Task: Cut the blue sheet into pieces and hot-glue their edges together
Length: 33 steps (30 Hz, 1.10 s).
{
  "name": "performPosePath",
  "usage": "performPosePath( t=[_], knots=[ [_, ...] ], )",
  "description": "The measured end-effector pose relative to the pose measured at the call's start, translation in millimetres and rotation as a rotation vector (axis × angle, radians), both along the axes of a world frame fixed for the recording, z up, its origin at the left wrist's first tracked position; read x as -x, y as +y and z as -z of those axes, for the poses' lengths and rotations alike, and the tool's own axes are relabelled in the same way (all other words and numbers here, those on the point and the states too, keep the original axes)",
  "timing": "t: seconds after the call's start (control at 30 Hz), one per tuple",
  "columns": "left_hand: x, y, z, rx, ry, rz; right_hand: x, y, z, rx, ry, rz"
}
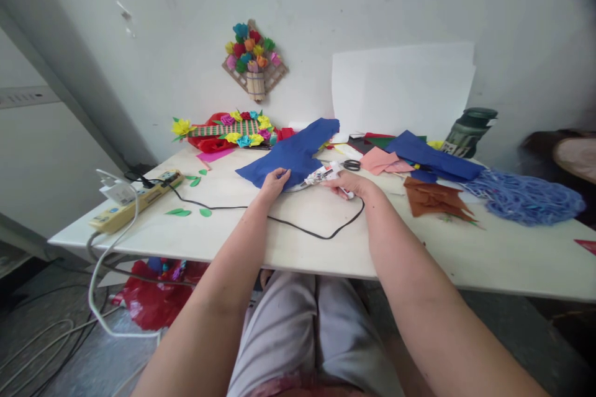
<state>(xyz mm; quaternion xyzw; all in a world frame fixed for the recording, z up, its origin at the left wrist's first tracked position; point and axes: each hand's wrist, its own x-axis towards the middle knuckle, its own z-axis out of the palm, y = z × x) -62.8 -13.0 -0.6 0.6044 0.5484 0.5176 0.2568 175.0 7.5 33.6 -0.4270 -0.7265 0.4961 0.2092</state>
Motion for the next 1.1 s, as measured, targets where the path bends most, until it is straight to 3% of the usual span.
performPosePath(
  t=[1.1],
  knots=[
    [2, 4, 4.2, 0.002, -0.006, 0.011, -15, -6, -8.3, 0.037, 0.034, 0.122]
  ],
)
